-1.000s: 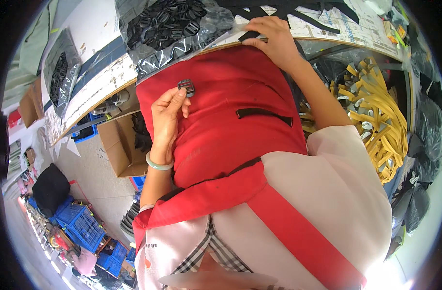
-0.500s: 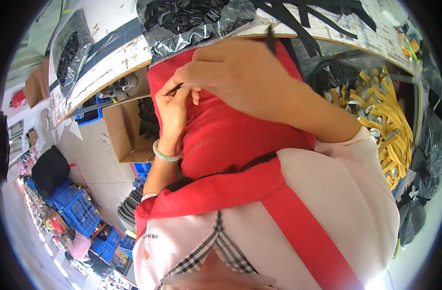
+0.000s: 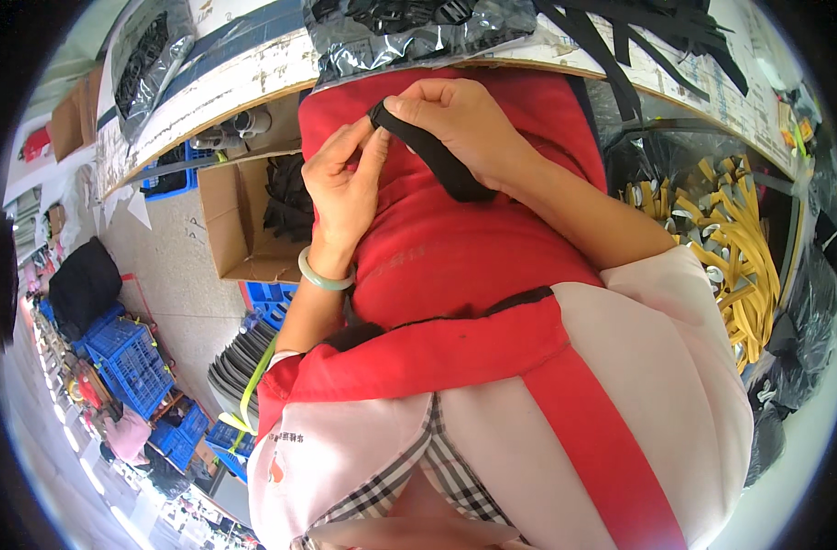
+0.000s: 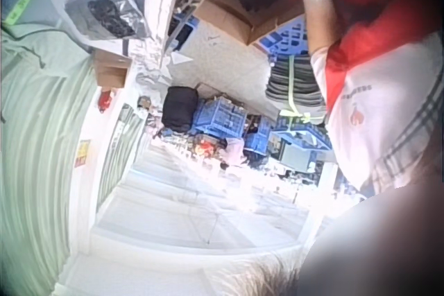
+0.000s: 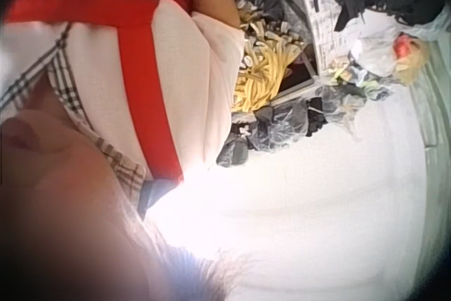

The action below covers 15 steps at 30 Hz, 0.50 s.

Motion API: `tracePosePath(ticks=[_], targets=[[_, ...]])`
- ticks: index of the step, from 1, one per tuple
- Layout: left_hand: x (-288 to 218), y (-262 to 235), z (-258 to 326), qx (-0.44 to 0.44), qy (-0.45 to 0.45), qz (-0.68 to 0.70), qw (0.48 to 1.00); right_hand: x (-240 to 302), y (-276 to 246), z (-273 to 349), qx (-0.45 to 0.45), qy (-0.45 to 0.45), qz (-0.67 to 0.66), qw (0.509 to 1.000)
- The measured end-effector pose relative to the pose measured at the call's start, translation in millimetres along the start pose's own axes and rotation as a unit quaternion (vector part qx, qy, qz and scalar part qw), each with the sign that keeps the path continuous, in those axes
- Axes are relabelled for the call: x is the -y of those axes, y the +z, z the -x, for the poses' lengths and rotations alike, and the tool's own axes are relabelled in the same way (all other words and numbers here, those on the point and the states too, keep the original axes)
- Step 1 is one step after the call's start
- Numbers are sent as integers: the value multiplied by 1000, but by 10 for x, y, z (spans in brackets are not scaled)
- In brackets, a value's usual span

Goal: Threading nylon straps through plastic buckles at a factory workstation.

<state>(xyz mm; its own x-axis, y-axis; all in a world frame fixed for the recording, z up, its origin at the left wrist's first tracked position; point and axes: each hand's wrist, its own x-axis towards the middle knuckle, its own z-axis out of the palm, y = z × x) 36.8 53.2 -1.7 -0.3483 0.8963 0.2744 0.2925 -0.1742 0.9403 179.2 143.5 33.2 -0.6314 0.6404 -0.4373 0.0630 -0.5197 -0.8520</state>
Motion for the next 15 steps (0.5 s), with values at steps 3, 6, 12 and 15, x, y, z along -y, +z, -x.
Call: tracePosePath(ticks=[3,6,12,15], targets=[[-17,-48,-41,16,60,-87,994,-93,-48,-74,-37,-84,41,995],[8,-68,-2,79,71,-131,986,-50,-164,-88,71,21,-44,996],[26,-67,56,8,-308,374,875,-75,-159,-114,67,-59,74,993],[83,-111,27,16,-321,511,797,-108,-83,-54,39,-116,130,984]])
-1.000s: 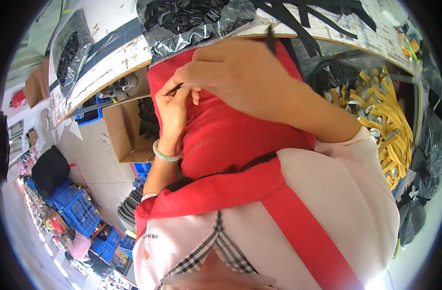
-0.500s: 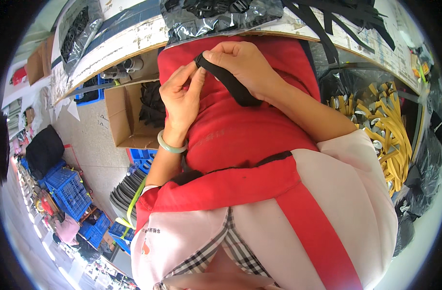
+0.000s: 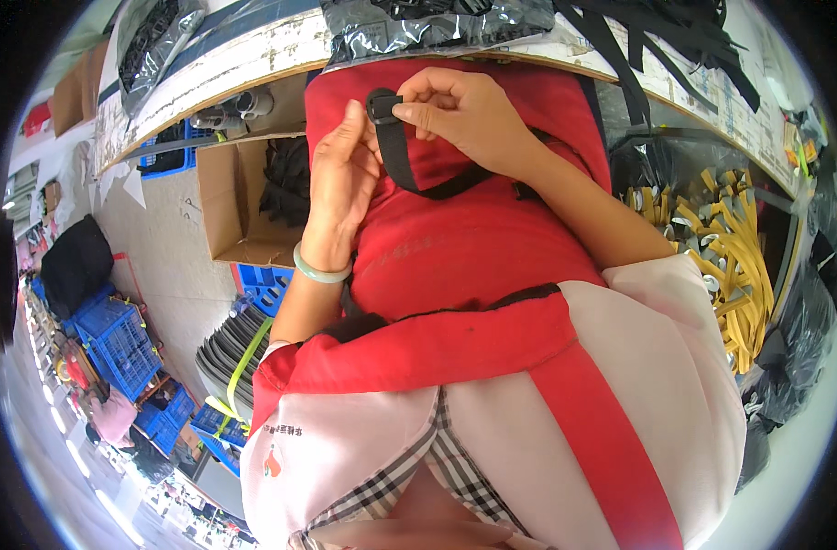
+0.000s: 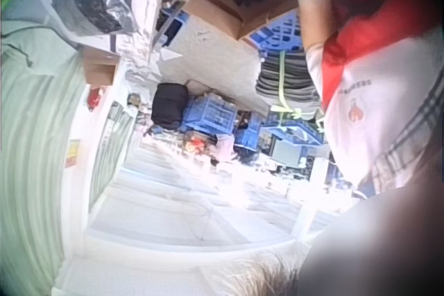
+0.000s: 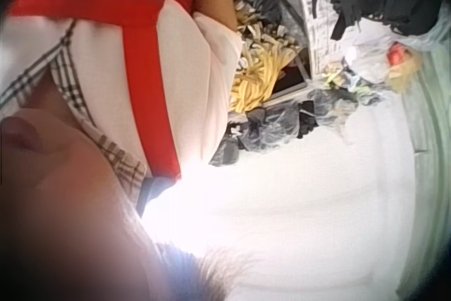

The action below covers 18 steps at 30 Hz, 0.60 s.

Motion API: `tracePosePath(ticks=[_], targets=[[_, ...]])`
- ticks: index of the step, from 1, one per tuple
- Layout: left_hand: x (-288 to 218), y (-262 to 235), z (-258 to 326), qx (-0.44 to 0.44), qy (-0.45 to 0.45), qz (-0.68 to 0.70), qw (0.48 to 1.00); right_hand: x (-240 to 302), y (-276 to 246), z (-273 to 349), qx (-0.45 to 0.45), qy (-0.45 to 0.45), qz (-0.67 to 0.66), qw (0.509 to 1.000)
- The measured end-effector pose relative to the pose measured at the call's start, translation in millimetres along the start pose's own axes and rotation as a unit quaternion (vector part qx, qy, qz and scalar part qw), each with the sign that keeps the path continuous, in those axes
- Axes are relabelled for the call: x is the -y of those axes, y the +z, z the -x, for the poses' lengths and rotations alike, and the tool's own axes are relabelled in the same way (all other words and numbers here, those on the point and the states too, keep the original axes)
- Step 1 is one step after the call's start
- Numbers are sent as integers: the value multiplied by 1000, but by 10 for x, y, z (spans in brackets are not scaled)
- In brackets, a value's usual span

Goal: Threading nylon straps through plastic buckles at a factory workstation.

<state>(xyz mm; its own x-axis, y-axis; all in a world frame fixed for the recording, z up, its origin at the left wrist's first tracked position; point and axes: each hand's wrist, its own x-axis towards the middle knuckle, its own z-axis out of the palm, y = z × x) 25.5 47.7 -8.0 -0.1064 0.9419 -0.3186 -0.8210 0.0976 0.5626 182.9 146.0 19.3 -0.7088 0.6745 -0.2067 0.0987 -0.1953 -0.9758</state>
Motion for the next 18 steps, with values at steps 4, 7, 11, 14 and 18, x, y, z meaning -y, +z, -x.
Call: tracePosePath(ticks=[4,7,11,14,18], targets=[[-35,-25,44,-84,55,-157,983,-57,-11,-5,12,-198,200,959],[-53,1,55,-78,76,-168,980,90,132,83,-36,-334,236,912],[-64,103,73,-79,112,-180,974,266,175,160,-41,-109,15,993],[-5,102,101,-79,146,-251,954,292,208,251,-29,-106,27,994],[13,99,103,-76,152,-211,963,311,167,232,-38,-62,94,993]])
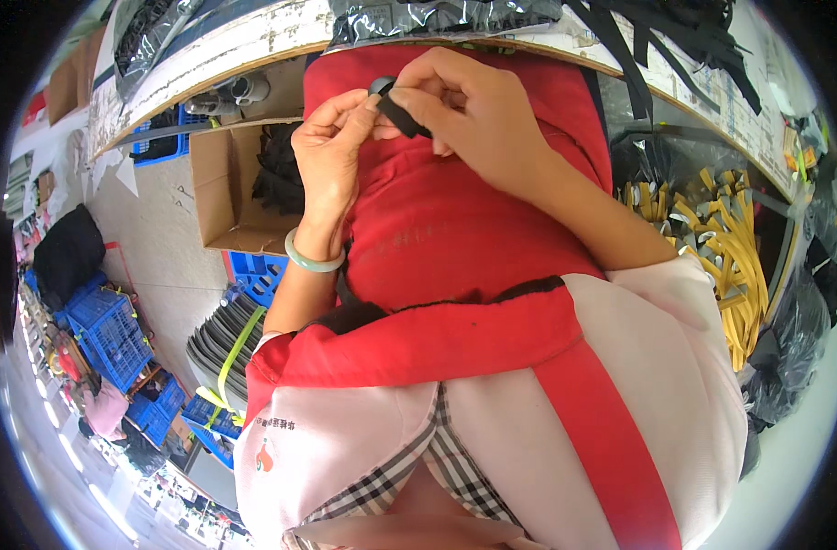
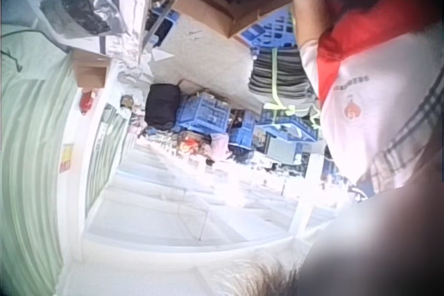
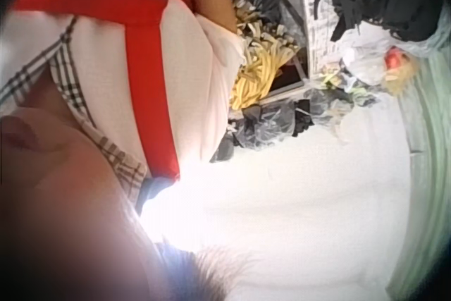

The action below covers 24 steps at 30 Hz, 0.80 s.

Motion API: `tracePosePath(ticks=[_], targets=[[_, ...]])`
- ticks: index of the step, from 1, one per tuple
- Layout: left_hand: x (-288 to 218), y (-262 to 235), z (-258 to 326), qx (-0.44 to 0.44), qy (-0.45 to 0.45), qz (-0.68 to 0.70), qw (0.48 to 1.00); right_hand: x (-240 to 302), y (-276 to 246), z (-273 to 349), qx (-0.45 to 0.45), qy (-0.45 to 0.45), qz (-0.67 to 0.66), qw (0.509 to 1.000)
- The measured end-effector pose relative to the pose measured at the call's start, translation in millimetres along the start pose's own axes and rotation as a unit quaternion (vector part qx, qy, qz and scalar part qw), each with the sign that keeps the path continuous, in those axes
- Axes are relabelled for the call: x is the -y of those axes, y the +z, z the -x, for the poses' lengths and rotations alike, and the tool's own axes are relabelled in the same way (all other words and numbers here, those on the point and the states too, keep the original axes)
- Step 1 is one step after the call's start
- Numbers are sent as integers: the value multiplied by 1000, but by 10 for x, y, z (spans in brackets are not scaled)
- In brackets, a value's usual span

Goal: Threading nylon straps through plastic buckles at a factory workstation.

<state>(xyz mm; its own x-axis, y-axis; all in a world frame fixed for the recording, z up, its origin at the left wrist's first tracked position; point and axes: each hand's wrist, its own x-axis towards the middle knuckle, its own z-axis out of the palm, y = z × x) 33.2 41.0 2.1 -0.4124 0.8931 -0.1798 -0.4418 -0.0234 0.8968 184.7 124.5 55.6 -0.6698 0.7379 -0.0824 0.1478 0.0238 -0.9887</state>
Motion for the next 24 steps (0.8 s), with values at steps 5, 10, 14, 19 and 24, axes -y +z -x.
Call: tracePosePath(ticks=[5,10,14,19,24], targets=[[64,28,57,-4,51,-74,996,-276,-9,-87,23,96,-22,995],[56,-65,32,9,118,-164,979,-293,113,-163,-38,96,-199,975],[-51,-83,90,46,77,-120,989,-479,-96,-242,143,230,-231,934],[-585,-449,329,109,-7,-258,960,-439,20,-314,122,148,-193,962],[-1285,-973,761,-103,19,-503,858,-603,-167,-374,116,152,-137,972]])
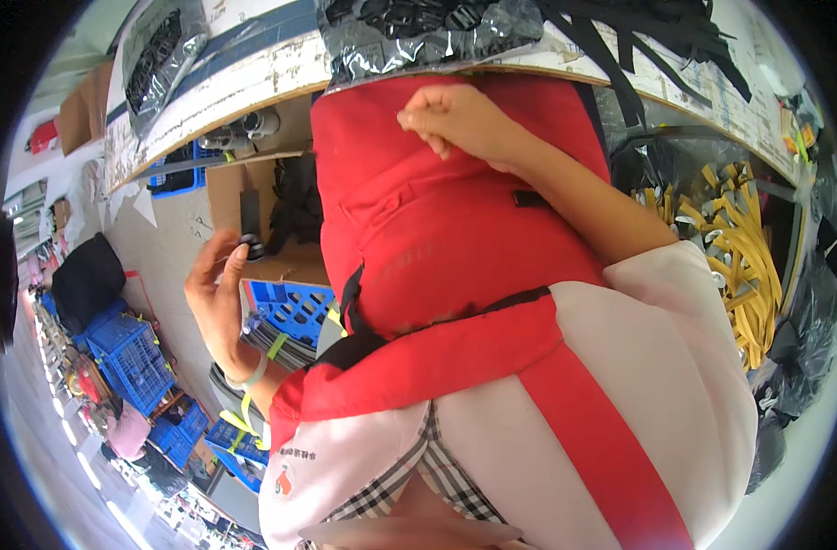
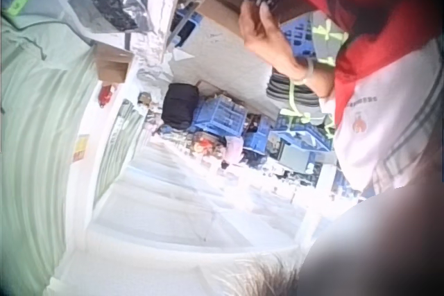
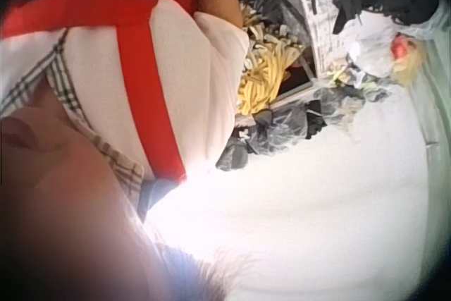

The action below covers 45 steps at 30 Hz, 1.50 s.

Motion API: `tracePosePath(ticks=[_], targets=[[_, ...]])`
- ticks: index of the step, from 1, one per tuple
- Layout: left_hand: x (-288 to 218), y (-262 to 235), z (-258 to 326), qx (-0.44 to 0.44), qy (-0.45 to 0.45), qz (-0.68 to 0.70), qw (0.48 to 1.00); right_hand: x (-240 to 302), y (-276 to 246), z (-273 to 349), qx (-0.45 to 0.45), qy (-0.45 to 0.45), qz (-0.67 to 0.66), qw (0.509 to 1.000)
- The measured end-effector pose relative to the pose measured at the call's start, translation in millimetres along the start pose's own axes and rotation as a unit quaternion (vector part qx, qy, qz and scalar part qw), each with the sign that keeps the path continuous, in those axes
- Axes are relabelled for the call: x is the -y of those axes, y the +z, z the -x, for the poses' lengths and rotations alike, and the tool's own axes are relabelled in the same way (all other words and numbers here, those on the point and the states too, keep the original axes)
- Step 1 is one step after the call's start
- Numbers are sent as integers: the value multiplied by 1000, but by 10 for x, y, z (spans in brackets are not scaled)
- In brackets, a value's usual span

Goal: Threading nylon straps through plastic buckles at a factory workstation.

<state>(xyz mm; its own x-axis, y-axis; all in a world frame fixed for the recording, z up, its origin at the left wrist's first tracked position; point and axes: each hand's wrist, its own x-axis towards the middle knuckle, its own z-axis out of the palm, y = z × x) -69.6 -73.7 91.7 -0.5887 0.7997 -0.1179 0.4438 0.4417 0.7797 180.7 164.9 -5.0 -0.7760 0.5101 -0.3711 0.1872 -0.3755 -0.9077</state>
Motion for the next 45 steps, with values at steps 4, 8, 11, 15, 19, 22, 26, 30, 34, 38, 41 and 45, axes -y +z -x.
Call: tracePosePath(ticks=[4,8,11,15,19,22,26,30,34,38,41,45], targets=[[9,271,-308,-1,63,89,994,-188,98,14,29,41,29,998],[-623,1252,-995,80,201,143,966,-313,132,-36,110,-4,81,991],[-949,1755,-1644,20,333,-111,936,-353,223,-53,116,-9,123,985],[-1043,2345,-1925,27,347,-263,900,-345,77,-16,86,-5,116,990],[-999,2576,-1978,39,382,-273,882,-437,-105,-53,43,4,58,997],[-1039,2608,-2140,80,352,-240,901,-457,-140,-86,44,1,82,996],[-1026,2491,-2407,133,238,69,960,-393,-124,-97,72,-8,135,988],[-1091,2327,-2483,261,11,374,890,-411,-167,-111,72,7,101,992],[-1086,2205,-2452,290,-147,559,763,-358,-149,-104,73,14,95,993],[-1098,2093,-2093,306,-69,535,784,-114,-271,-50,-33,-97,15,995],[-1058,1979,-1761,320,-47,507,799,234,-394,-19,-139,-116,-32,983],[-919,1897,-1409,369,8,418,830,462,-505,-45,-115,-83,-89,986]])
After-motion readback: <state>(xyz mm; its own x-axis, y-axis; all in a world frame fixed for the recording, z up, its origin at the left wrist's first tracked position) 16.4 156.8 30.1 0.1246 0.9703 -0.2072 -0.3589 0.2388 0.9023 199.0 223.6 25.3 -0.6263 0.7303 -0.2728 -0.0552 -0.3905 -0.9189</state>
